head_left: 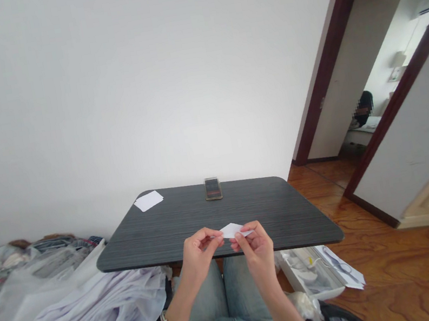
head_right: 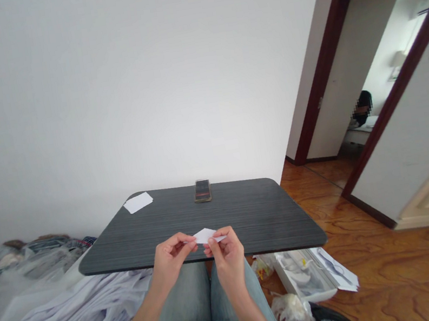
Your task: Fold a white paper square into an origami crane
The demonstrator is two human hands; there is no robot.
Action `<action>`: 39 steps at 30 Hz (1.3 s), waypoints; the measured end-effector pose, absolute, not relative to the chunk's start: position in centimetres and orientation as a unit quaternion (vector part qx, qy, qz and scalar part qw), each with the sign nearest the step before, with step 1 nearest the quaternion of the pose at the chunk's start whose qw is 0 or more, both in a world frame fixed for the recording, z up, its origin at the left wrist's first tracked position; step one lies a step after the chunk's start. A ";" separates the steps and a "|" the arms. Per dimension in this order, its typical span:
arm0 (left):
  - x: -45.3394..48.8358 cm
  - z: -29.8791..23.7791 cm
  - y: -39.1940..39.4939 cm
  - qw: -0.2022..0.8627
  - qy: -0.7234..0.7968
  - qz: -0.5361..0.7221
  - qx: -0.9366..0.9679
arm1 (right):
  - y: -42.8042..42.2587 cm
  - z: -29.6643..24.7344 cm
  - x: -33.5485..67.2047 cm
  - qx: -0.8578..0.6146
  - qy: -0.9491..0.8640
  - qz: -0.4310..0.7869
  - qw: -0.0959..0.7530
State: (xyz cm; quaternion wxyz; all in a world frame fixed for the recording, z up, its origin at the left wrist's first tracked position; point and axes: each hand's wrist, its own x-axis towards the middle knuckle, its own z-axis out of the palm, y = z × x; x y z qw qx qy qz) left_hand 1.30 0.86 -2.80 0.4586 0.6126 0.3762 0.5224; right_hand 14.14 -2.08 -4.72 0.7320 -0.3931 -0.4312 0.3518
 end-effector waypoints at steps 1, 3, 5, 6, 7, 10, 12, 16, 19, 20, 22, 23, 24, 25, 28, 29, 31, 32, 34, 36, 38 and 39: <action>1.3 -2.8 0.9 0.446 0.373 0.526 0.621 | -2.0 -4.7 14.2 -0.392 -0.431 0.353 0.732; 1.2 -2.8 1.1 0.423 0.370 0.533 0.633 | -2.0 -4.8 14.2 -0.391 -0.431 0.354 0.732; 1.2 -2.7 1.1 0.425 0.374 0.532 0.630 | -2.1 -4.8 14.1 -0.393 -0.430 0.354 0.731; 1.2 -2.7 1.0 0.437 0.378 0.528 0.622 | -2.1 -4.8 14.1 -0.395 -0.430 0.354 0.731; 1.2 -2.6 1.0 0.452 0.382 0.523 0.613 | -2.1 -4.7 14.1 -0.396 -0.430 0.352 0.731; 1.2 -2.4 0.9 0.486 0.388 0.513 0.592 | -2.1 -4.7 14.1 -0.402 -0.429 0.349 0.730; 1.2 -2.2 0.8 0.492 0.391 0.510 0.587 | -2.1 -4.8 14.1 -0.404 -0.430 0.350 0.728; 1.1 -2.1 0.9 0.495 0.399 0.501 0.587 | -2.1 -4.9 14.1 -0.399 -0.432 0.355 0.727; 1.1 -2.0 0.9 0.493 0.398 0.497 0.593 | -2.0 -5.0 14.1 -0.401 -0.429 0.360 0.725; 1.1 -2.0 0.8 0.493 0.395 0.497 0.595 | -1.9 -5.0 14.1 -0.401 -0.429 0.361 0.724; 1.1 -2.1 0.8 0.492 0.391 0.498 0.598 | -1.9 -5.1 14.1 -0.400 -0.428 0.364 0.724; 1.1 -2.1 0.8 0.492 0.389 0.498 0.599 | -1.8 -5.2 14.1 -0.398 -0.429 0.366 0.723; 1.1 -2.1 0.8 0.491 0.388 0.498 0.600 | -1.8 -5.2 14.1 -0.397 -0.429 0.368 0.723; 1.1 -2.2 0.9 0.490 0.387 0.498 0.601 | -1.8 -5.3 14.1 -0.396 -0.429 0.370 0.723; 1.0 -2.4 1.1 0.491 0.375 0.499 0.607 | -1.7 -5.3 14.2 -0.398 -0.428 0.368 0.723; 1.0 -2.5 1.2 0.493 0.370 0.498 0.609 | -1.7 -5.4 14.2 -0.400 -0.427 0.365 0.724; 0.8 -2.5 1.2 0.500 0.360 0.493 0.614 | -1.7 -5.4 14.2 -0.404 -0.426 0.357 0.726; 0.8 -2.5 1.2 0.504 0.357 0.489 0.616 | -1.7 -5.3 14.2 -0.406 -0.426 0.353 0.727; 0.9 -2.4 1.0 0.511 0.349 0.484 0.619 | -1.7 -5.3 14.2 -0.408 -0.428 0.349 0.727; 1.1 -2.2 0.9 0.517 0.343 0.485 0.617 | -1.8 -5.3 14.1 -0.407 -0.432 0.348 0.726; 1.4 -2.2 0.8 0.517 0.341 0.486 0.616 | -1.8 -5.3 14.0 -0.404 -0.436 0.350 0.724; 1.5 -2.2 0.9 0.517 0.341 0.485 0.617 | -1.8 -5.3 13.9 -0.403 -0.438 0.350 0.723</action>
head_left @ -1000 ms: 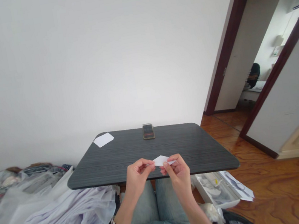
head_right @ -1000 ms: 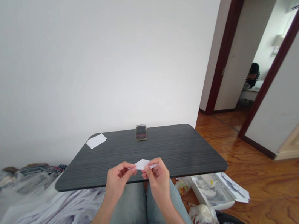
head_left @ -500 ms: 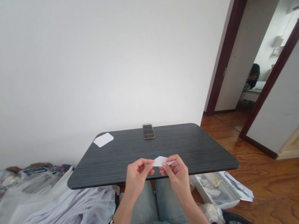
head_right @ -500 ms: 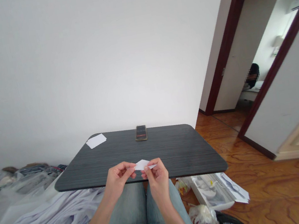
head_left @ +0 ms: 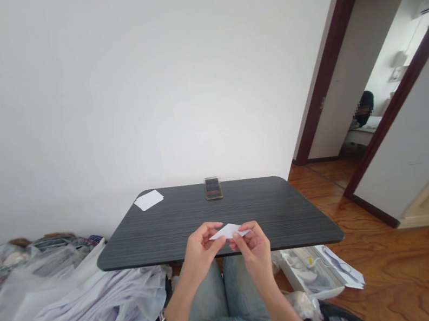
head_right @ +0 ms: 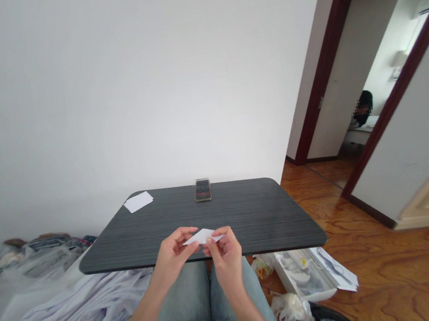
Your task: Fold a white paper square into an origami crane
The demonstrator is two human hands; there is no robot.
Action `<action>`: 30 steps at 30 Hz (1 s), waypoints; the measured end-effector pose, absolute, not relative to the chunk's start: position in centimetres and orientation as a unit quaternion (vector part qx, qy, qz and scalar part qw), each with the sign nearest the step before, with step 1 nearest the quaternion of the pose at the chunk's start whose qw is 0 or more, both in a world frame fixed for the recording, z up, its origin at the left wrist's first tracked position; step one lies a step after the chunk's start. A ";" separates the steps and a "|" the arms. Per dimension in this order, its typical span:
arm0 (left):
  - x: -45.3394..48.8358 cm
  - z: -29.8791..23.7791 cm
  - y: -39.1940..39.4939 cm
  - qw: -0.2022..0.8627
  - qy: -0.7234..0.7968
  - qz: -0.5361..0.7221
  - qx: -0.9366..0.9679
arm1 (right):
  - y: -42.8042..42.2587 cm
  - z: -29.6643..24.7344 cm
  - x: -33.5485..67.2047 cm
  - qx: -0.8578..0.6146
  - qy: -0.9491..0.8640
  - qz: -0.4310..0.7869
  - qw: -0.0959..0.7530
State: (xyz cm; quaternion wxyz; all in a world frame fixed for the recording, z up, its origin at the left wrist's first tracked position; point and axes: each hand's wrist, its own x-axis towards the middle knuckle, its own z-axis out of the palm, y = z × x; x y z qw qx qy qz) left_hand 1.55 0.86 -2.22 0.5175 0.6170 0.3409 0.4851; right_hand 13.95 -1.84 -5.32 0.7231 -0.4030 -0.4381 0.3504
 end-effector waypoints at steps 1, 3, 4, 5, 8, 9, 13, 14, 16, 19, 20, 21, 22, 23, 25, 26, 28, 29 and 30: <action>1.7 -2.3 0.9 0.518 0.341 0.483 0.618 | -1.9 -5.4 13.9 -0.401 -0.440 0.351 0.722; 1.9 -2.5 1.0 0.518 0.342 0.478 0.621 | -1.8 -5.5 13.7 -0.398 -0.445 0.352 0.721; 2.0 -2.5 1.0 0.516 0.344 0.476 0.624 | -1.8 -5.5 13.7 -0.398 -0.446 0.352 0.721; 2.0 -2.6 1.0 0.511 0.345 0.474 0.628 | -1.8 -5.5 13.6 -0.398 -0.447 0.352 0.720; 1.9 -2.7 0.9 0.491 0.353 0.471 0.642 | -1.8 -5.4 13.6 -0.405 -0.449 0.353 0.714; 1.9 -2.6 0.9 0.484 0.356 0.471 0.646 | -1.8 -5.4 13.6 -0.407 -0.450 0.354 0.712; 2.0 -2.5 0.8 0.448 0.377 0.476 0.656 | -1.8 -5.2 13.7 -0.408 -0.463 0.362 0.699; 2.0 -2.5 0.8 0.445 0.382 0.477 0.655 | -1.8 -5.2 13.7 -0.408 -0.467 0.363 0.696; 2.1 -2.6 0.9 0.448 0.387 0.476 0.650 | -1.7 -5.2 13.8 -0.408 -0.471 0.364 0.692; 2.1 -2.6 0.9 0.461 0.391 0.472 0.642 | -1.8 -5.2 13.9 -0.397 -0.476 0.379 0.687; 2.1 -2.6 1.0 0.464 0.392 0.470 0.641 | -1.8 -5.1 13.9 -0.388 -0.480 0.387 0.685; 2.1 -2.6 1.0 0.468 0.392 0.470 0.638 | -1.8 -5.0 13.8 -0.377 -0.485 0.395 0.684; 2.0 -2.5 1.1 0.475 0.389 0.471 0.634 | -1.9 -5.0 13.8 -0.366 -0.490 0.401 0.683; 2.0 -2.5 1.1 0.484 0.385 0.473 0.628 | -1.9 -4.9 13.8 -0.357 -0.493 0.403 0.683; 1.9 -2.3 1.2 0.509 0.373 0.479 0.611 | -1.9 -4.7 13.9 -0.356 -0.487 0.396 0.692; 1.8 -2.2 1.2 0.521 0.369 0.480 0.602 | -1.9 -4.7 14.0 -0.361 -0.476 0.388 0.702; 1.7 -1.9 1.2 0.536 0.367 0.479 0.590 | -1.8 -4.7 14.3 -0.379 -0.444 0.372 0.721; 1.6 -1.7 1.2 0.541 0.365 0.479 0.587 | -1.8 -4.8 14.4 -0.387 -0.430 0.370 0.727; 1.6 -1.6 1.1 0.546 0.363 0.477 0.586 | -1.7 -4.8 14.5 -0.393 -0.420 0.374 0.727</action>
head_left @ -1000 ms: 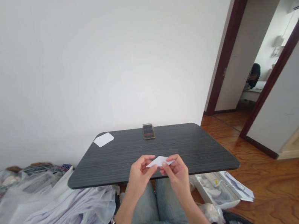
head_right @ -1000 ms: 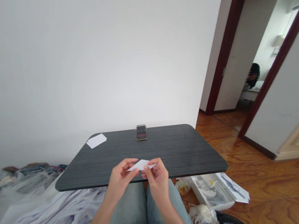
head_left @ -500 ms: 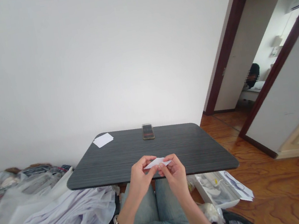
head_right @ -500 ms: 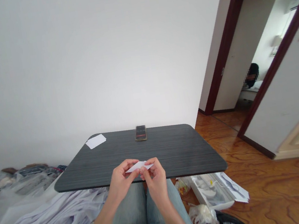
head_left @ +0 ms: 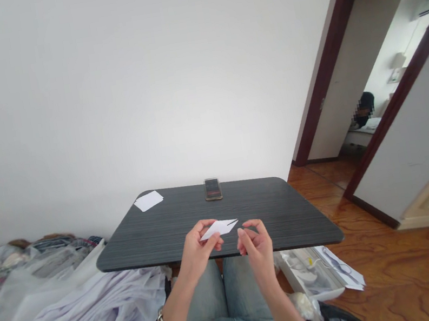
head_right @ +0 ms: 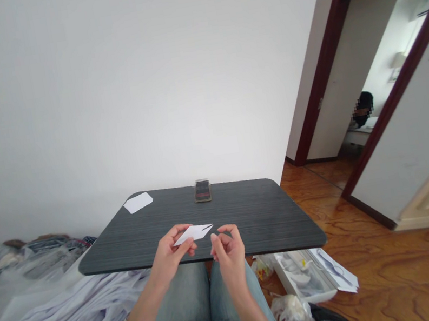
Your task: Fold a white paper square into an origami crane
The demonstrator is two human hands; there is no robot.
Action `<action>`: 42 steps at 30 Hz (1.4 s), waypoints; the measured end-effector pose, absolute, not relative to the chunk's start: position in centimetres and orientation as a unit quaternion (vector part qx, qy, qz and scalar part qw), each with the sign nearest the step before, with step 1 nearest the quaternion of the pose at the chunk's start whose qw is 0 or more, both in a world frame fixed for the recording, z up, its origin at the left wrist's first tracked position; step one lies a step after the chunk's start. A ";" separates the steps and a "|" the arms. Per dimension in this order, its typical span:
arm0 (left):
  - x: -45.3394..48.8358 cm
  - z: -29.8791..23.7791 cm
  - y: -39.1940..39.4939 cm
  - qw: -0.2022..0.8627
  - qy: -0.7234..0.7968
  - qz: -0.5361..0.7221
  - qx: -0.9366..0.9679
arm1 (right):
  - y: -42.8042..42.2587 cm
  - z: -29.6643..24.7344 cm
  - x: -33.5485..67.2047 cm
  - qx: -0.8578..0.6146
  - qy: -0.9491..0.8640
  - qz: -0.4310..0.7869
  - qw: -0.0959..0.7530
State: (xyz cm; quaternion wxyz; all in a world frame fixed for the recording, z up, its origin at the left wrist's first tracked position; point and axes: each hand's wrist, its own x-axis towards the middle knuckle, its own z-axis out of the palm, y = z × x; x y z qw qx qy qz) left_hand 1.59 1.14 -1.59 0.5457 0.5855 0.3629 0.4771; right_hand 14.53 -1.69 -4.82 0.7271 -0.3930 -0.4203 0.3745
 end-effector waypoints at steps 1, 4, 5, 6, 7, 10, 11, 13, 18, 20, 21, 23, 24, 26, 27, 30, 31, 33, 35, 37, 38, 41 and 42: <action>1.6 -1.5 1.1 0.549 0.360 0.474 0.587 | -1.6 -4.9 14.6 -0.397 -0.419 0.386 0.720; 1.6 -1.3 0.9 0.557 0.346 0.461 0.598 | -1.3 -5.2 14.7 -0.404 -0.448 0.430 0.672; 1.7 -1.3 0.8 0.562 0.341 0.453 0.602 | -1.2 -5.2 14.7 -0.406 -0.459 0.439 0.658; 1.7 -1.4 0.8 0.566 0.337 0.444 0.607 | -1.2 -5.3 14.7 -0.409 -0.465 0.442 0.649; 1.7 -1.5 0.8 0.569 0.334 0.437 0.611 | -1.1 -5.3 14.6 -0.412 -0.468 0.441 0.646; 1.7 -1.7 0.8 0.560 0.336 0.430 0.623 | -1.2 -5.2 14.5 -0.421 -0.464 0.425 0.653; 1.7 -1.8 0.8 0.551 0.339 0.434 0.627 | -1.3 -5.2 14.4 -0.423 -0.465 0.417 0.656; 1.6 -1.8 0.7 0.526 0.344 0.446 0.637 | -1.4 -5.2 14.4 -0.427 -0.468 0.404 0.660; 0.8 -1.6 0.9 0.494 0.339 0.429 0.676 | -1.3 -5.5 14.7 -0.411 -0.477 0.414 0.658; 0.2 -1.4 1.1 0.502 0.331 0.408 0.687 | -1.0 -5.6 15.0 -0.400 -0.474 0.421 0.662; -0.1 -1.2 1.1 0.510 0.328 0.395 0.690 | -0.9 -5.6 15.1 -0.393 -0.470 0.423 0.667; -0.6 -1.0 1.2 0.534 0.324 0.363 0.692 | -0.8 -5.6 15.3 -0.380 -0.471 0.432 0.669; -0.8 -0.9 1.1 0.547 0.320 0.346 0.692 | -0.9 -5.6 15.3 -0.374 -0.482 0.441 0.658; -1.1 -0.7 1.1 0.567 0.311 0.320 0.692 | -1.0 -5.5 15.2 -0.370 -0.510 0.461 0.625; -1.1 -0.7 1.0 0.570 0.309 0.315 0.693 | -1.1 -5.5 15.2 -0.372 -0.518 0.467 0.612; -1.2 -1.0 1.0 0.542 0.317 0.330 0.705 | -1.3 -5.4 15.1 -0.385 -0.507 0.464 0.616; -1.2 -1.1 1.1 0.529 0.320 0.343 0.707 | -1.3 -5.4 15.1 -0.387 -0.500 0.460 0.623; -1.2 -1.5 1.3 0.514 0.326 0.376 0.698 | -1.3 -5.5 15.1 -0.386 -0.493 0.456 0.632; -1.2 -1.8 1.6 0.516 0.335 0.406 0.676 | -1.2 -5.6 15.0 -0.383 -0.490 0.456 0.636; -1.1 -2.1 1.8 0.521 0.346 0.426 0.654 | -1.1 -5.8 14.9 -0.382 -0.487 0.457 0.638; -1.1 -2.1 1.8 0.522 0.352 0.432 0.646 | -1.1 -5.9 14.8 -0.381 -0.485 0.460 0.639; -0.9 -2.2 1.9 0.531 0.364 0.440 0.626 | -1.0 -6.1 14.7 -0.380 -0.481 0.472 0.634; -0.8 -2.3 1.8 0.534 0.367 0.442 0.620 | -1.0 -6.2 14.7 -0.380 -0.477 0.474 0.634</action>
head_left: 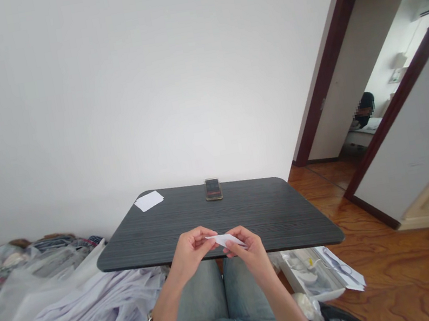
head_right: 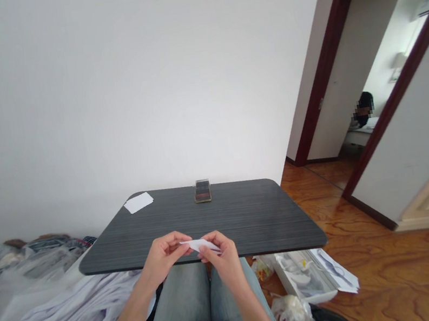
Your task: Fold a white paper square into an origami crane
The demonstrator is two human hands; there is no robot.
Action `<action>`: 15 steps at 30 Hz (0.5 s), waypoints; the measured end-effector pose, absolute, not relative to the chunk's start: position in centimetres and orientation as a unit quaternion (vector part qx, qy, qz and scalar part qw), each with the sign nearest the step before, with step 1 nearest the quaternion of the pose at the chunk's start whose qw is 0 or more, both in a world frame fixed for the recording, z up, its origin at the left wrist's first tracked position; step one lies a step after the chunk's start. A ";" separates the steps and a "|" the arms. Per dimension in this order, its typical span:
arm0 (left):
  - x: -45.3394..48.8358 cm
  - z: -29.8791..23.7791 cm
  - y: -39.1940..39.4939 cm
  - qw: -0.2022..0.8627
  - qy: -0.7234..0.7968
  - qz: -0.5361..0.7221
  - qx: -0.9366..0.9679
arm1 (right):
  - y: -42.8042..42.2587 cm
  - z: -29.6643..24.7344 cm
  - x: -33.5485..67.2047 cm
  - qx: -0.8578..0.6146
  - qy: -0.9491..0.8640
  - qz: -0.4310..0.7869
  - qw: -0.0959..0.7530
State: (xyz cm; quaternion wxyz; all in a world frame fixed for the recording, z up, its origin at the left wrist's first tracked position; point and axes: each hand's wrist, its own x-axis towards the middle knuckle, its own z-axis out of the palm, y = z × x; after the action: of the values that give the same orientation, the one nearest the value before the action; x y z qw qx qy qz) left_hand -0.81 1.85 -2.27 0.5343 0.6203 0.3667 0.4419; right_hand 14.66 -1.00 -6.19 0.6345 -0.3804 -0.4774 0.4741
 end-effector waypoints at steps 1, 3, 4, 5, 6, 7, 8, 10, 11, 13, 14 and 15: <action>-0.7 -2.3 1.8 0.538 0.368 0.444 0.615 | -1.0 -6.2 14.7 -0.382 -0.473 0.473 0.638; -0.6 -2.3 1.8 0.546 0.369 0.448 0.604 | -1.1 -6.2 14.7 -0.384 -0.466 0.465 0.648; -0.5 -2.3 1.8 0.551 0.369 0.450 0.598 | -1.1 -6.2 14.7 -0.383 -0.463 0.462 0.652; -0.5 -2.4 1.7 0.558 0.369 0.450 0.591 | -1.1 -6.2 14.7 -0.381 -0.461 0.460 0.656; -0.4 -2.3 1.7 0.566 0.369 0.449 0.584 | -1.1 -6.2 14.7 -0.380 -0.459 0.459 0.659; -0.4 -2.3 1.8 0.576 0.369 0.445 0.578 | -1.2 -6.1 14.7 -0.378 -0.458 0.461 0.660; -0.4 -2.3 1.8 0.584 0.370 0.441 0.572 | -1.2 -6.1 14.7 -0.375 -0.456 0.463 0.661; -0.4 -2.2 1.8 0.593 0.373 0.434 0.567 | -1.2 -6.0 14.7 -0.371 -0.452 0.470 0.661; -0.5 -2.2 1.8 0.594 0.374 0.433 0.566 | -1.3 -6.0 14.6 -0.370 -0.449 0.473 0.662; -0.6 -2.2 1.9 0.595 0.374 0.434 0.564 | -1.3 -5.9 14.7 -0.368 -0.443 0.479 0.662; -0.7 -2.2 1.9 0.596 0.373 0.433 0.564 | -1.3 -5.9 14.7 -0.368 -0.441 0.483 0.661; -0.7 -2.2 1.9 0.598 0.372 0.431 0.564 | -1.4 -5.8 14.7 -0.369 -0.439 0.488 0.659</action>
State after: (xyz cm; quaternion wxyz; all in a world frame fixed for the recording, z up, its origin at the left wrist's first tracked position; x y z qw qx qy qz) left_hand -0.74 1.90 -2.19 0.5980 0.5636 0.3724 0.4315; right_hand 14.68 -1.35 -5.78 0.6587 -0.3685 -0.4387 0.4877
